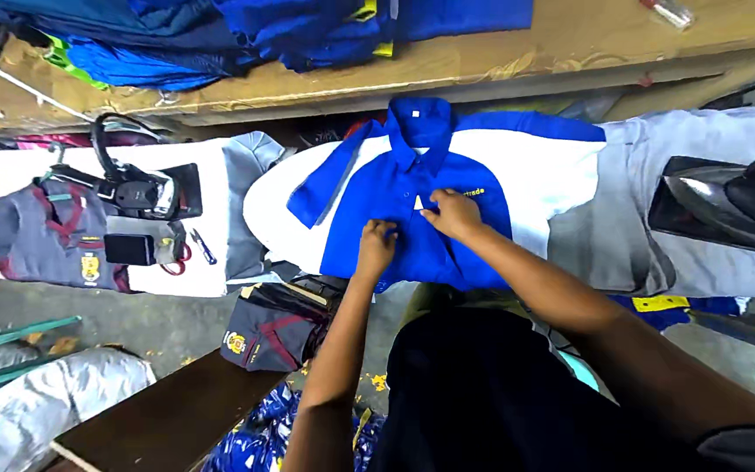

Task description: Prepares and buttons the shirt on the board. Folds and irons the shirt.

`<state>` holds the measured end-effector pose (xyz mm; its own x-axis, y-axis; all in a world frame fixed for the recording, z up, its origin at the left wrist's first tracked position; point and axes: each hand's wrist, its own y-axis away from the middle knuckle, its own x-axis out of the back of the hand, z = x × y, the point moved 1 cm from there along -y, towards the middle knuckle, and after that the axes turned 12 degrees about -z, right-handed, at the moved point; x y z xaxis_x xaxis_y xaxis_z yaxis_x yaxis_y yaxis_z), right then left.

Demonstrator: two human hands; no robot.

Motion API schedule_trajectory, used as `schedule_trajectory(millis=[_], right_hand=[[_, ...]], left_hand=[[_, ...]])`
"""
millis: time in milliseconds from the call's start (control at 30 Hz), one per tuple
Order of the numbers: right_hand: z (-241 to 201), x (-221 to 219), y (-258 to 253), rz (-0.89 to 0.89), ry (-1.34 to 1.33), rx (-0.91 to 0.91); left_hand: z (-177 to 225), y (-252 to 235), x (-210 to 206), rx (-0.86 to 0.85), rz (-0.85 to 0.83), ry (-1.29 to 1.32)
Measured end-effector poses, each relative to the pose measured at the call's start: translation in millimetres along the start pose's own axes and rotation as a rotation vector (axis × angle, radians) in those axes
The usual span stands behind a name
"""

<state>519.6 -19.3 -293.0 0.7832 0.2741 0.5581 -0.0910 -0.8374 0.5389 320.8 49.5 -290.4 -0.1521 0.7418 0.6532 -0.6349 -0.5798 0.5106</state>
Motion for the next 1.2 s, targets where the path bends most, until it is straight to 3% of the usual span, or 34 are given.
schedule_trajectory(millis=[200, 433, 600, 733, 1000, 1100, 1200], right_hand=[[-21.4, -19.9, -30.6, 0.108, 0.115, -0.137], [-22.3, -2.7, -25.2, 0.07, -0.092, -0.351], [-32.1, 2.3, -18.2, 0.107, -0.285, -0.285], [-32.9, -6.9, -18.3, 0.18, -0.519, -0.199], [-29.7, -18.0, -19.9, 0.208, -0.918, -0.288], [-36.0, -16.1, -16.6, 0.255, -0.788, -0.214], [-35.5, -19.7, -23.1, 0.218, -0.557, -0.198]], left_hand=[[23.3, -57.2, -3.3, 0.01, 0.093, 0.056], [43.9, -79.4, 7.2, 0.156, -0.043, -0.069], [44.5, -83.7, 22.0, 0.161, -0.172, -0.054], [31.9, -82.4, 34.2, 0.067, -0.228, 0.095], [24.2, -81.2, 42.4, 0.042, -0.234, 0.232], [30.7, -79.4, 40.1, 0.058, -0.226, 0.095], [31.3, -79.1, 37.2, 0.036, -0.205, 0.137]])
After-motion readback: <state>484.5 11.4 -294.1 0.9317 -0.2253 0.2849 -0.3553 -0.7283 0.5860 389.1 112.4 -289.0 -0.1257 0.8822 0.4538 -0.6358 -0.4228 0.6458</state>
